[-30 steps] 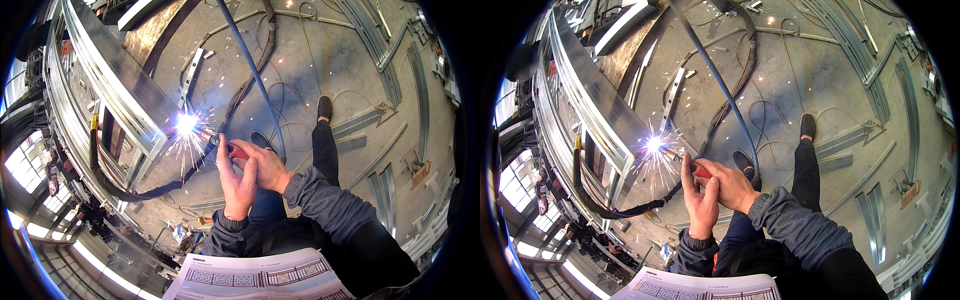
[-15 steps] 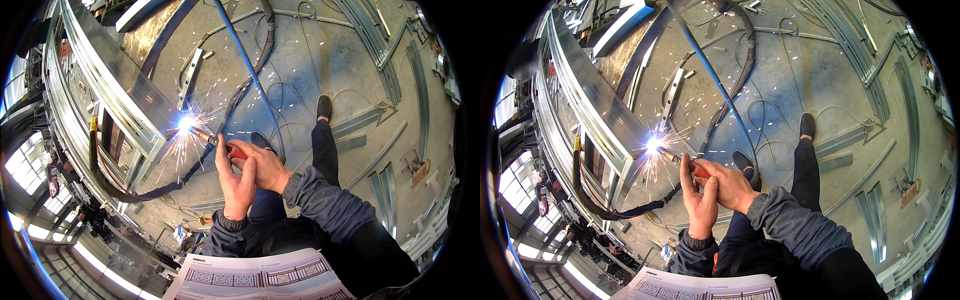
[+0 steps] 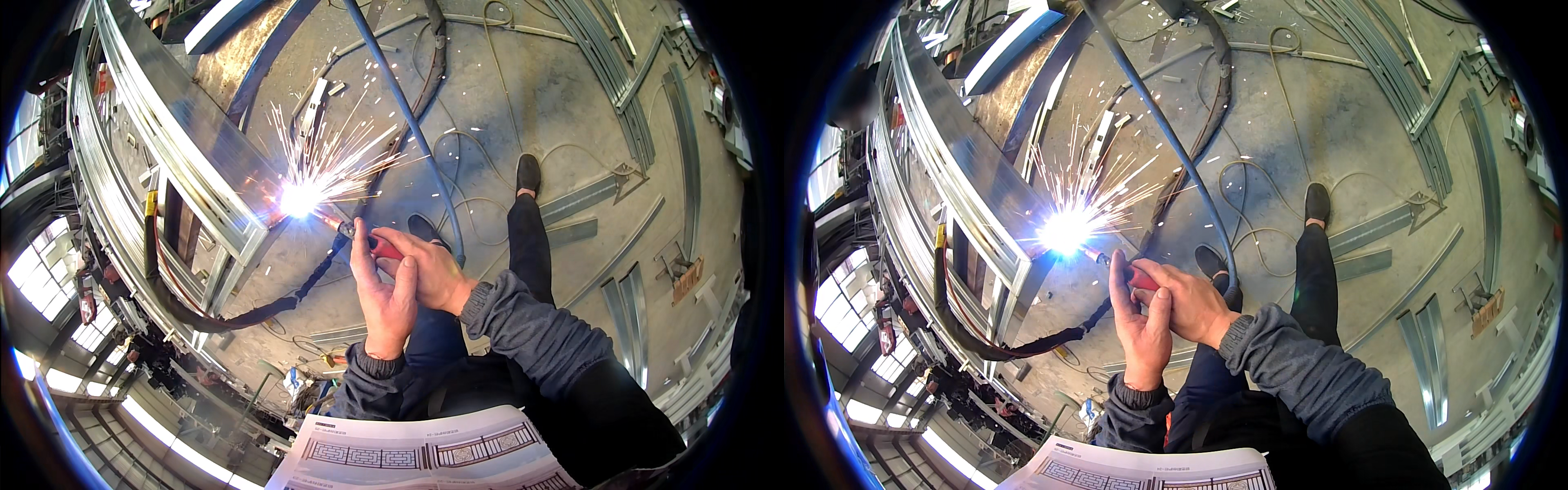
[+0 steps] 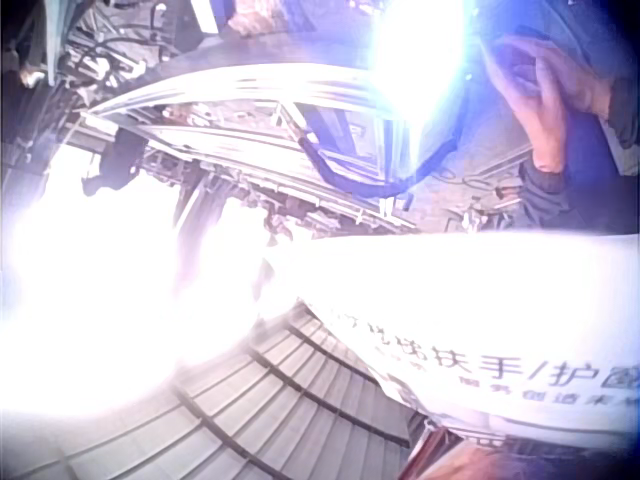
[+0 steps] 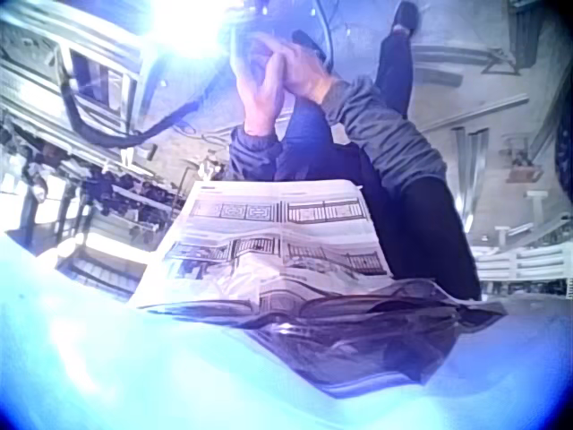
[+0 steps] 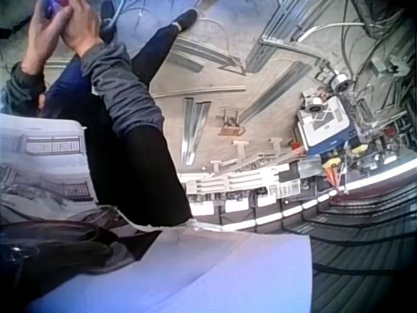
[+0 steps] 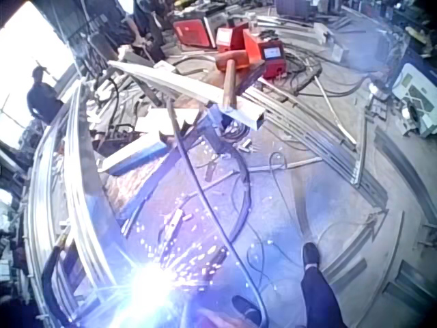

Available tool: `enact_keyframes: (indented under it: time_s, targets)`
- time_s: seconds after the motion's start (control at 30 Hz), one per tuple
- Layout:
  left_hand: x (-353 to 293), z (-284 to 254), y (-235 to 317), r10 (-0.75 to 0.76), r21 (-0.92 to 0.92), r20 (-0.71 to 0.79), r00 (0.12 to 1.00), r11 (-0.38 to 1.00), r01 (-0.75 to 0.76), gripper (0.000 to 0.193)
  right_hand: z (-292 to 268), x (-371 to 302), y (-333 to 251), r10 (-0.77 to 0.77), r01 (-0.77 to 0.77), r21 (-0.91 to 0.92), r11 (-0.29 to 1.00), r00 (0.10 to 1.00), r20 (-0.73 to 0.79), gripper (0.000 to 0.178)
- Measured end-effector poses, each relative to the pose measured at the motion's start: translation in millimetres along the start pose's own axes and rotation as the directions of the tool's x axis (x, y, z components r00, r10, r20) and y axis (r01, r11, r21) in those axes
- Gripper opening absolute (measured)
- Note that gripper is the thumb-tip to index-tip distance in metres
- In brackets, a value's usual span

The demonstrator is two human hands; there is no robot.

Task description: The person welds multiple metal frame sections using a handheld welding torch. They position the torch at various joints, produce sparks, and move along the frame to complete welds. The person also briefly handles a metal bar and a blueprint document.

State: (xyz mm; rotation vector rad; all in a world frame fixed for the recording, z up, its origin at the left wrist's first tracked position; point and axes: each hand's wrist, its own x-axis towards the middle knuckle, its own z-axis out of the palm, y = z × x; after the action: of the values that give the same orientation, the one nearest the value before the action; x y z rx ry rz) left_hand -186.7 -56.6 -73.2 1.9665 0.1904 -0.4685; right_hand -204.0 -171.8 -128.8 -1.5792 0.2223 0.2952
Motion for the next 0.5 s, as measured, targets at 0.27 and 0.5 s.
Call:
enact_keyframes:
  time_s: [0.27,0.5]
  targets:
    - [0.0,-0.1,-5.6,0.005,0.008,-0.012,1.0,1.0,-0.005,0.088,1.6,1.3,1.7,-0.002,0.002,-0.017,1.0,1.0,0.008,0.055]
    - [0.4,1.0,-9.1,-0.006,-0.003,-0.008,1.0,1.0,0.006,0.088,3.0,1.9,4.3,0.001,-0.001,-0.024,1.0,1.0,0.002,0.054]
